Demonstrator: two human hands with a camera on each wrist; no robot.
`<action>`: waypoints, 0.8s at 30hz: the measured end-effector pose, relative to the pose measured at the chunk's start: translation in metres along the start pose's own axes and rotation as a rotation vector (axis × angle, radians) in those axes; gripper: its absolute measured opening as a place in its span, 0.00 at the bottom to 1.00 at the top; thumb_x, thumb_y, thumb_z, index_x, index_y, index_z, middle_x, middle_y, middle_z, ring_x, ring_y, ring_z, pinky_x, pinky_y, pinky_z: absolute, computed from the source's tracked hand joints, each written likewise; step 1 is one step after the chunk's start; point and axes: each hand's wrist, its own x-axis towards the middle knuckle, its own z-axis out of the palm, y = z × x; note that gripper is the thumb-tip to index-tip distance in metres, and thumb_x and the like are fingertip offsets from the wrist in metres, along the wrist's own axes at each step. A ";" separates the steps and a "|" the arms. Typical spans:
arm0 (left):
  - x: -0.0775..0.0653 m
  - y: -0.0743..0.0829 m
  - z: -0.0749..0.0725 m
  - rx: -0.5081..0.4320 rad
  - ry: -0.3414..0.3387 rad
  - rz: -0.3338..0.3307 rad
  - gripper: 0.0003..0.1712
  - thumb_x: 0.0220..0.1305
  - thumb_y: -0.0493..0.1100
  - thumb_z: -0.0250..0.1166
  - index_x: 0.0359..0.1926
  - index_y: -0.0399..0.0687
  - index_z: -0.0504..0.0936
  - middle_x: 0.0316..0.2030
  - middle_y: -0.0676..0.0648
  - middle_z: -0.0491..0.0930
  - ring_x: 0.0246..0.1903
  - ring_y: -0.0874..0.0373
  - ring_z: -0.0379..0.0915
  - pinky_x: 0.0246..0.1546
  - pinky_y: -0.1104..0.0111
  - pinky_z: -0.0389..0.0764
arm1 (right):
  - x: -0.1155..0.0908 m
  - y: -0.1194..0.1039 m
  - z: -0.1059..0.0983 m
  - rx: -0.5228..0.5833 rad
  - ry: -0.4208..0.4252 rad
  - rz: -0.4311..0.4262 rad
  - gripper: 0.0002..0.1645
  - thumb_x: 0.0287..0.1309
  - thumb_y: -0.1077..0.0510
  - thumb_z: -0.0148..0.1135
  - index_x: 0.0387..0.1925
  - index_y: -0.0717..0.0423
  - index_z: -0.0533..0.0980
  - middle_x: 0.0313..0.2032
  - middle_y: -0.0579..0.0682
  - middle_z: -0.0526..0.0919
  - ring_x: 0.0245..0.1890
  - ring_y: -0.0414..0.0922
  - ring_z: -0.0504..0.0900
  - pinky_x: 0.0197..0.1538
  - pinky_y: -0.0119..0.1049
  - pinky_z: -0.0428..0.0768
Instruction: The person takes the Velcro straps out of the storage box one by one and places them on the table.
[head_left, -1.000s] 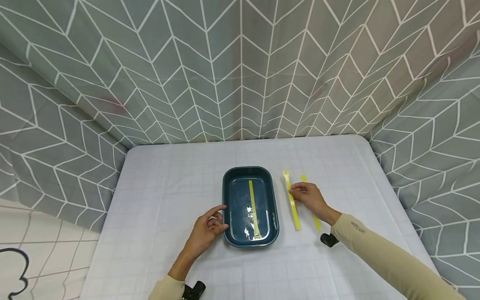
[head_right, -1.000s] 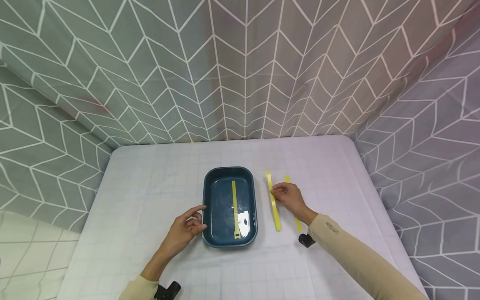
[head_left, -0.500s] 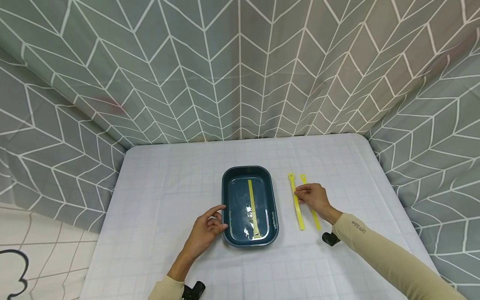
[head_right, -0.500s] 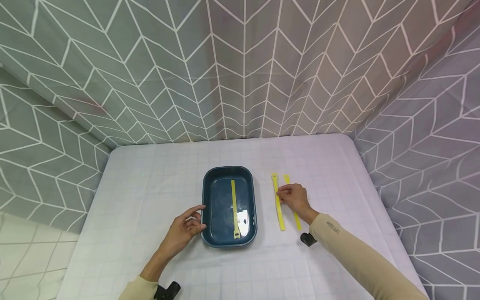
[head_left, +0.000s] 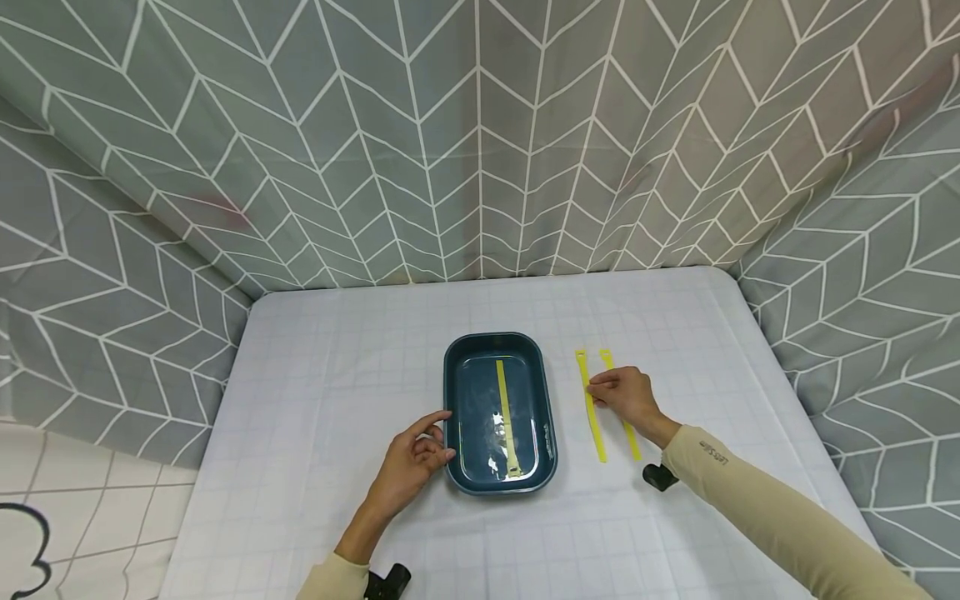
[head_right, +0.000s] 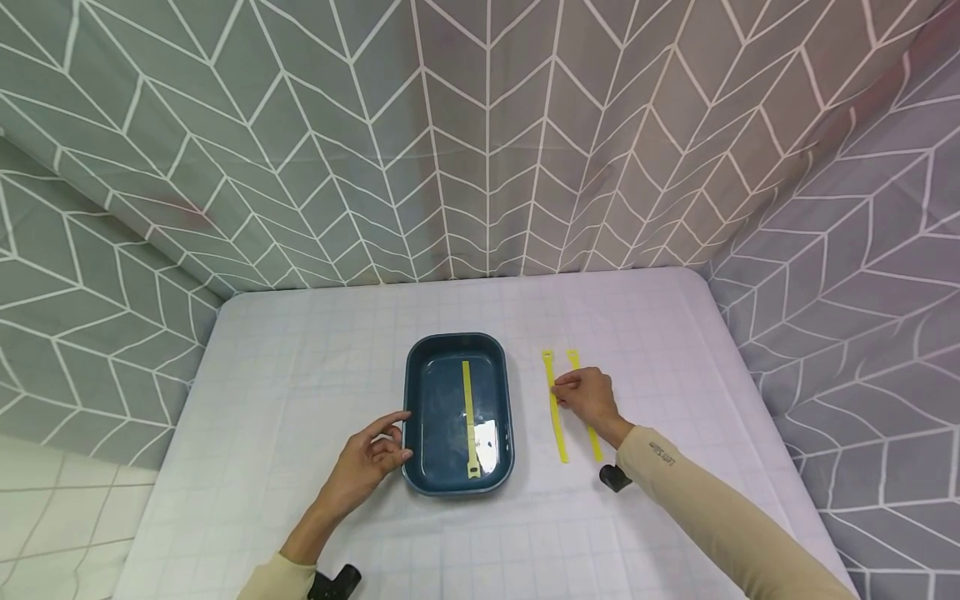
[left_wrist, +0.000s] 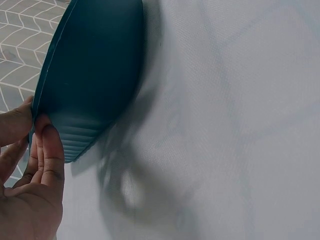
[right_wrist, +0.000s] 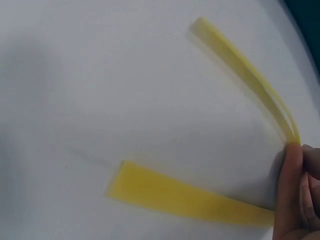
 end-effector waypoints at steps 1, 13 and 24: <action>0.000 0.000 0.000 -0.001 0.002 0.000 0.34 0.57 0.26 0.70 0.65 0.43 0.74 0.42 0.39 0.72 0.27 0.64 0.75 0.30 0.77 0.73 | 0.000 0.000 0.000 -0.007 0.003 -0.001 0.13 0.60 0.64 0.68 0.43 0.71 0.83 0.34 0.62 0.88 0.26 0.41 0.87 0.32 0.31 0.84; -0.001 -0.001 -0.001 0.006 -0.013 0.017 0.34 0.58 0.28 0.70 0.66 0.42 0.74 0.43 0.38 0.72 0.28 0.64 0.75 0.32 0.77 0.74 | 0.000 0.001 -0.001 -0.107 0.029 -0.016 0.13 0.57 0.59 0.72 0.39 0.67 0.84 0.28 0.55 0.88 0.24 0.40 0.84 0.30 0.29 0.80; -0.002 0.001 -0.002 0.011 -0.027 0.041 0.34 0.58 0.28 0.70 0.66 0.40 0.72 0.43 0.38 0.72 0.28 0.65 0.75 0.32 0.77 0.74 | 0.004 -0.011 -0.005 0.222 -0.191 -0.178 0.21 0.63 0.62 0.67 0.53 0.72 0.77 0.49 0.68 0.83 0.42 0.42 0.87 0.46 0.30 0.83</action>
